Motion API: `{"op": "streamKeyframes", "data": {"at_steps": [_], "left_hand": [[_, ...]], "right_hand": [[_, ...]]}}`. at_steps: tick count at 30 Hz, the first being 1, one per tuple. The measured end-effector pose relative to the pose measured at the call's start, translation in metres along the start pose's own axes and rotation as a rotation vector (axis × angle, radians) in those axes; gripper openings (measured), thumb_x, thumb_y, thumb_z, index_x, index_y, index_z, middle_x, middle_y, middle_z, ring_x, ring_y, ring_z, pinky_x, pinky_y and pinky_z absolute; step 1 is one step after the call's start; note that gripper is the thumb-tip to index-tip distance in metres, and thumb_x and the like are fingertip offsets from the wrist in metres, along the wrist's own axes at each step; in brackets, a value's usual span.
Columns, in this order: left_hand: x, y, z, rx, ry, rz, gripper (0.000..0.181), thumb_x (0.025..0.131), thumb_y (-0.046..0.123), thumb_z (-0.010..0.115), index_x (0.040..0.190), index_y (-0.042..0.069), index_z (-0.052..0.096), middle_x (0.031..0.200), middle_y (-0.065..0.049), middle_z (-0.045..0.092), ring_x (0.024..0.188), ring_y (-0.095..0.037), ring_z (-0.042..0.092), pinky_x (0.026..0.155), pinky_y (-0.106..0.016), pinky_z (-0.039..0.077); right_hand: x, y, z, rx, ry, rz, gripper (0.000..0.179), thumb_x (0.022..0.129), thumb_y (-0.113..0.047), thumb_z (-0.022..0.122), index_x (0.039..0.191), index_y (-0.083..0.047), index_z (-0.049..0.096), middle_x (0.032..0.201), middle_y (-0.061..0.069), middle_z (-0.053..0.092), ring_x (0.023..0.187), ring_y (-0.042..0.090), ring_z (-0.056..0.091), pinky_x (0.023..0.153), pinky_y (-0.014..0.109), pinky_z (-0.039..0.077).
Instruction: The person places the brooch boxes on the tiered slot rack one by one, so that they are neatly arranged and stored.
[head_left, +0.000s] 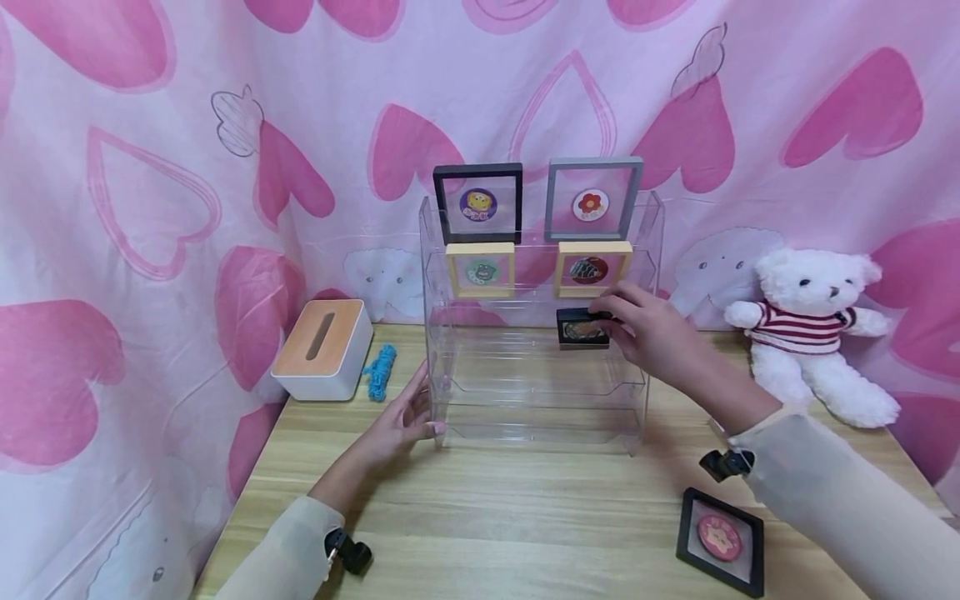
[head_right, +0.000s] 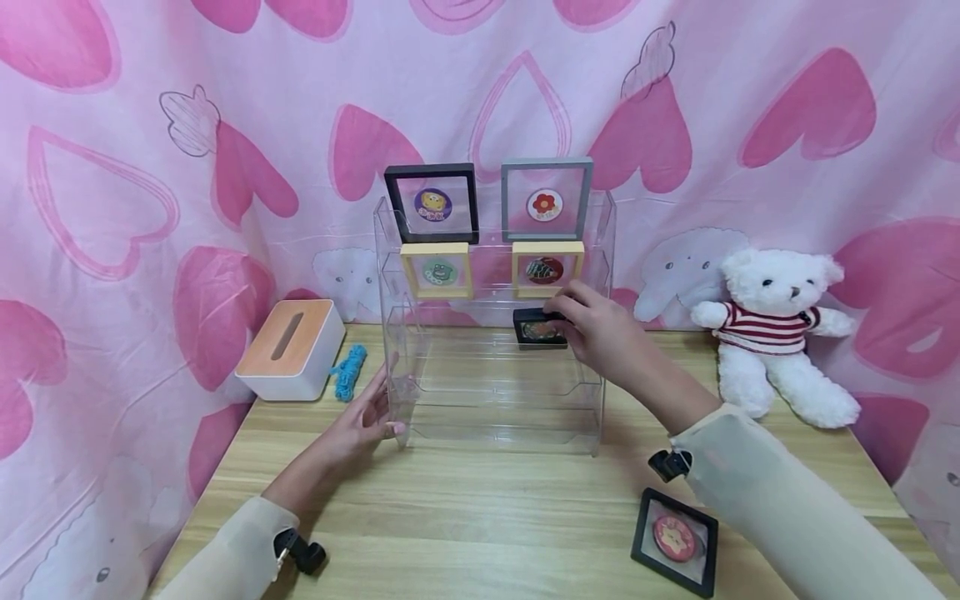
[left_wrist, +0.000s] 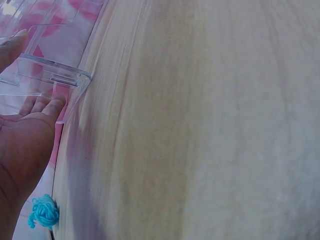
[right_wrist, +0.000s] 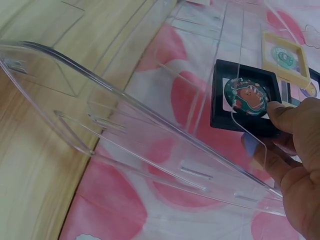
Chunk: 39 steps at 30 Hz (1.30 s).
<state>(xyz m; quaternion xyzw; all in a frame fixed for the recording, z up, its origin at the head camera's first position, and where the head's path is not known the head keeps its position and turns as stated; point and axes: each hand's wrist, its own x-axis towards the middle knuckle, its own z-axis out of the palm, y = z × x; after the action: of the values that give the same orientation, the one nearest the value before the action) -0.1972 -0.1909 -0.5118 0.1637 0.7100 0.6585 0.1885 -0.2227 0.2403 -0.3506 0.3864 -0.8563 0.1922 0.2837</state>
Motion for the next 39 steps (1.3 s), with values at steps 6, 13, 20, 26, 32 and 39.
{"op": "streamKeyframes", "data": {"at_steps": [6, 13, 20, 26, 32, 39], "left_hand": [[-0.001, 0.002, 0.002, 0.004, 0.009, -0.007, 0.106, 0.108, 0.000, 0.066, 0.173, 0.058, 0.006, 0.187, -0.006, 0.017, 0.174, -0.037, 0.018, 0.138, -0.050, 0.022], [0.000, 0.002, 0.002, 0.003, 0.005, 0.001, 0.107, 0.107, -0.001, 0.066, 0.173, 0.057, 0.005, 0.188, -0.006, 0.016, 0.174, -0.037, 0.016, 0.137, -0.047, 0.023], [0.000, 0.000, 0.002, 0.020, 0.008, -0.003, 0.108, 0.107, 0.001, 0.068, 0.173, 0.057, 0.005, 0.187, -0.009, 0.017, 0.173, -0.039, 0.018, 0.138, -0.050, 0.022], [0.001, -0.002, 0.002, 0.013, -0.002, 0.002, 0.109, 0.106, 0.001, 0.070, 0.174, 0.054, 0.003, 0.186, -0.012, 0.017, 0.173, -0.041, 0.019, 0.139, -0.053, 0.021], [0.001, -0.003, 0.002, 0.020, -0.005, 0.006, 0.109, 0.106, 0.003, 0.070, 0.175, 0.052, 0.002, 0.186, -0.013, 0.017, 0.172, -0.043, 0.019, 0.138, -0.057, 0.020], [0.001, -0.002, 0.001, 0.001, 0.000, -0.006, 0.108, 0.106, 0.003, 0.070, 0.176, 0.051, 0.003, 0.186, -0.015, 0.018, 0.172, -0.044, 0.020, 0.139, -0.058, 0.020]], "right_hand": [[-0.004, 0.002, 0.004, -0.021, 0.032, -0.013, 0.041, 0.081, 0.015, 0.088, 0.117, -0.002, 0.077, 0.111, 0.015, 0.075, 0.090, 0.036, 0.077, 0.076, 0.054, 0.069], [-0.006, 0.003, 0.004, -0.033, 0.041, -0.012, 0.043, 0.080, 0.014, 0.090, 0.118, -0.003, 0.077, 0.111, 0.015, 0.075, 0.091, 0.036, 0.078, 0.076, 0.055, 0.069], [-0.006, 0.002, 0.001, -0.057, 0.068, -0.030, 0.041, 0.082, 0.010, 0.091, 0.118, -0.004, 0.079, 0.110, 0.016, 0.075, 0.092, 0.037, 0.078, 0.076, 0.055, 0.068], [-0.006, 0.003, -0.008, -0.055, 0.070, -0.041, 0.040, 0.082, 0.005, 0.092, 0.119, -0.002, 0.078, 0.111, 0.016, 0.075, 0.093, 0.034, 0.078, 0.077, 0.050, 0.069], [-0.012, 0.005, -0.023, -0.047, 0.081, -0.031, 0.047, 0.078, 0.005, 0.095, 0.122, -0.003, 0.079, 0.114, 0.014, 0.077, 0.091, 0.028, 0.077, 0.070, 0.041, 0.066], [-0.028, 0.012, -0.041, 0.002, 0.131, 0.008, 0.050, 0.078, 0.006, 0.094, 0.125, -0.007, 0.082, 0.118, 0.012, 0.080, 0.095, 0.028, 0.079, 0.087, 0.009, 0.060]]}}
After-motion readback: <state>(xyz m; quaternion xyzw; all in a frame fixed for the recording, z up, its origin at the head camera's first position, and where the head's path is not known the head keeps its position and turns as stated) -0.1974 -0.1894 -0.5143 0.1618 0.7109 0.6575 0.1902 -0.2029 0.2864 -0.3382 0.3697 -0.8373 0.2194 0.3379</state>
